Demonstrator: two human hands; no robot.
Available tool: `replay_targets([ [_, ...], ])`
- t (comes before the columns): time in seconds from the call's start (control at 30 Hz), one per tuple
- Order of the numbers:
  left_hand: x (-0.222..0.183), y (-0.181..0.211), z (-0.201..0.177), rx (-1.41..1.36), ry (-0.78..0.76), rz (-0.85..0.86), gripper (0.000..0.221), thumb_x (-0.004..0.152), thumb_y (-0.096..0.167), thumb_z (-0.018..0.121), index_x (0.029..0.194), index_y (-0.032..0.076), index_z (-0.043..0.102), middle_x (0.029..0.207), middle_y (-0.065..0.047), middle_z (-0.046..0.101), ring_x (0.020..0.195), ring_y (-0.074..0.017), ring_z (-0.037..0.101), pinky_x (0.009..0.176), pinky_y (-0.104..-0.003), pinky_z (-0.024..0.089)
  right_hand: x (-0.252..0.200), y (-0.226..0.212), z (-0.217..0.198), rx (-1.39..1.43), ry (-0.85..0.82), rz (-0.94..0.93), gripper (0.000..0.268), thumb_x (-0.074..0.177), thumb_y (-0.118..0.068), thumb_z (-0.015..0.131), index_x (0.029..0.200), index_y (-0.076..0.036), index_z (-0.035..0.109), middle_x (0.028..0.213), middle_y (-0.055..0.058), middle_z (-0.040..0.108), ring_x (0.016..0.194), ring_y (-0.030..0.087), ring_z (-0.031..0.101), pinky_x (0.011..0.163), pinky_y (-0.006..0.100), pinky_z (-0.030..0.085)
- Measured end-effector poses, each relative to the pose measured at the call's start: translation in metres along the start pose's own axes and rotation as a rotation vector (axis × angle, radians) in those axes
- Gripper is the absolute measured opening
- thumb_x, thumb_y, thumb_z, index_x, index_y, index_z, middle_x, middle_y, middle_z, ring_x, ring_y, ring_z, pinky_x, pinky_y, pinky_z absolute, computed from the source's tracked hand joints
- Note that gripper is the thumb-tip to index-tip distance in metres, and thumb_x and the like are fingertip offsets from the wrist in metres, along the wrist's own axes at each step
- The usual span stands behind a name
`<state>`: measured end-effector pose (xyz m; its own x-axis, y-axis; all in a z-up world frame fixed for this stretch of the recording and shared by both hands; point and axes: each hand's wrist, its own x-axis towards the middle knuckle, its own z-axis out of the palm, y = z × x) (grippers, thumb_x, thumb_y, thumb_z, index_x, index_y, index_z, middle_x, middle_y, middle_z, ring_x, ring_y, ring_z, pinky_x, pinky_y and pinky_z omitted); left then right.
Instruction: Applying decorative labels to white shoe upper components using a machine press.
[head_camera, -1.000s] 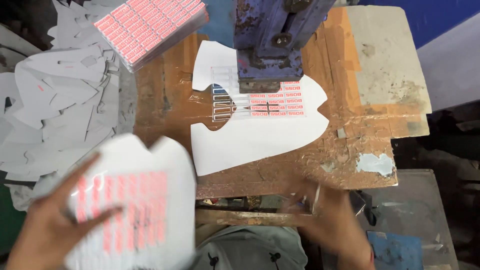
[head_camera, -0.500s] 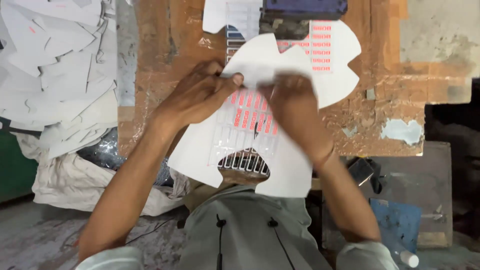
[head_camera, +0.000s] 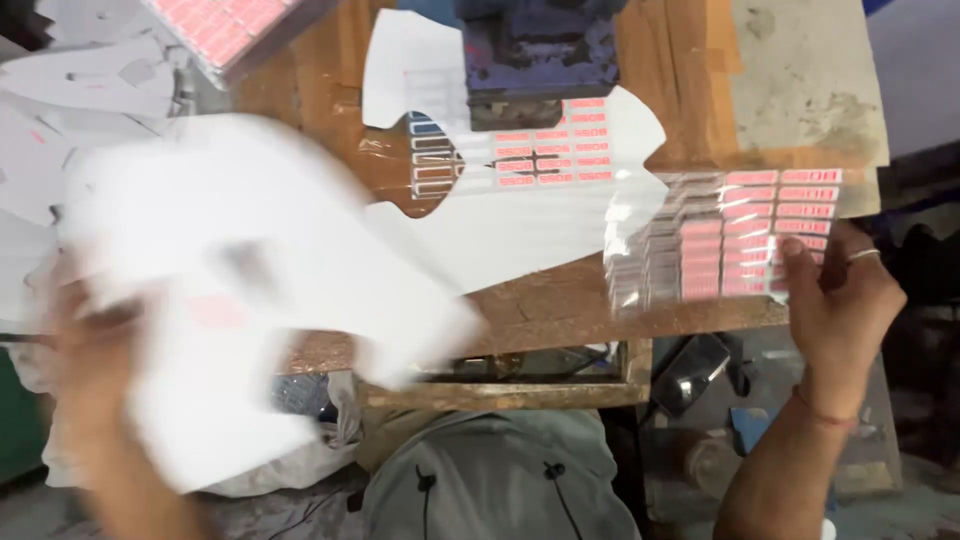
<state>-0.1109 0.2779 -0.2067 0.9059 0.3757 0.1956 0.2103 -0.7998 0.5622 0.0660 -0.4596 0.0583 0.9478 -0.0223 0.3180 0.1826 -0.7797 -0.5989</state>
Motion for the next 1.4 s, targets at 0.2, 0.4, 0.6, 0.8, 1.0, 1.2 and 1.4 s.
replay_targets([
  [0.2,-0.022,-0.005,-0.052,-0.119,0.201,-0.414,0.028,0.113,0.025,0.068,0.127,0.001,0.061,0.114,-0.004,0.068,0.098,-0.0135,0.064,0.081,-0.026,0.054,-0.022,-0.002,0.04,0.079,0.141,-0.133,0.028,0.1,0.003,0.069,0.128,0.006,0.064,0.114,0.014,0.07,0.104,0.02,0.068,0.089,0.032,0.058],
  [0.4,0.14,0.329,0.011,-0.104,0.117,0.337,0.051,0.102,0.021,0.079,0.142,0.001,0.056,0.14,-0.021,0.061,0.13,-0.0359,0.058,0.106,-0.047,0.05,-0.047,-0.034,0.103,0.052,0.038,-0.164,0.019,0.099,-0.007,0.076,0.118,-0.003,0.072,0.089,0.01,0.07,0.074,0.016,0.066,0.068,0.031,0.051],
  [0.6,0.277,0.417,0.133,0.106,-0.148,0.842,0.04,0.086,0.028,0.079,0.116,0.002,0.073,0.114,-0.02,0.071,0.118,-0.0414,0.062,0.102,-0.051,0.048,-0.049,-0.043,0.112,0.013,0.144,-0.175,0.013,0.099,-0.01,0.075,0.111,-0.004,0.074,0.084,0.01,0.068,0.066,0.016,0.063,0.06,0.03,0.049],
  [0.8,0.249,0.397,0.046,0.204,-0.477,0.481,0.054,0.09,0.048,0.077,0.124,0.007,0.071,0.115,-0.023,0.072,0.105,-0.0421,0.068,0.09,-0.052,0.053,-0.052,-0.059,0.107,0.022,0.089,-0.112,0.019,0.098,-0.011,0.076,0.115,-0.002,0.075,0.089,0.011,0.071,0.072,0.02,0.068,0.066,0.032,0.053],
  [1.0,0.076,0.36,-0.069,-0.225,-0.422,0.289,0.038,0.09,0.033,0.076,0.121,0.012,0.071,0.104,-0.013,0.076,0.083,-0.0358,0.07,0.074,-0.046,0.056,-0.016,-0.157,0.137,0.171,-0.172,-0.51,0.037,0.092,-0.016,0.079,0.121,-0.003,0.059,0.125,0.024,0.067,0.11,0.037,0.07,0.091,0.043,0.057],
  [1.2,0.039,0.332,-0.055,-0.28,-0.335,0.341,0.041,0.099,0.036,0.072,0.126,0.006,0.066,0.119,-0.019,0.071,0.105,-0.0391,0.068,0.085,-0.046,0.054,0.023,-0.176,0.194,0.191,-0.501,-0.543,0.055,0.09,-0.018,0.083,0.135,0.004,0.059,0.118,0.024,0.066,0.103,0.039,0.068,0.089,0.045,0.054],
  [1.4,0.082,0.331,-0.028,-0.348,-0.456,0.326,0.06,0.107,0.051,0.041,0.141,0.006,0.061,0.139,-0.024,0.061,0.127,-0.0428,0.056,0.104,-0.048,0.043,0.004,-0.157,0.218,0.042,-0.474,-0.614,0.021,0.095,-0.012,0.075,0.11,0.0,0.069,0.105,0.018,0.07,0.093,0.034,0.067,0.084,0.043,0.055],
])
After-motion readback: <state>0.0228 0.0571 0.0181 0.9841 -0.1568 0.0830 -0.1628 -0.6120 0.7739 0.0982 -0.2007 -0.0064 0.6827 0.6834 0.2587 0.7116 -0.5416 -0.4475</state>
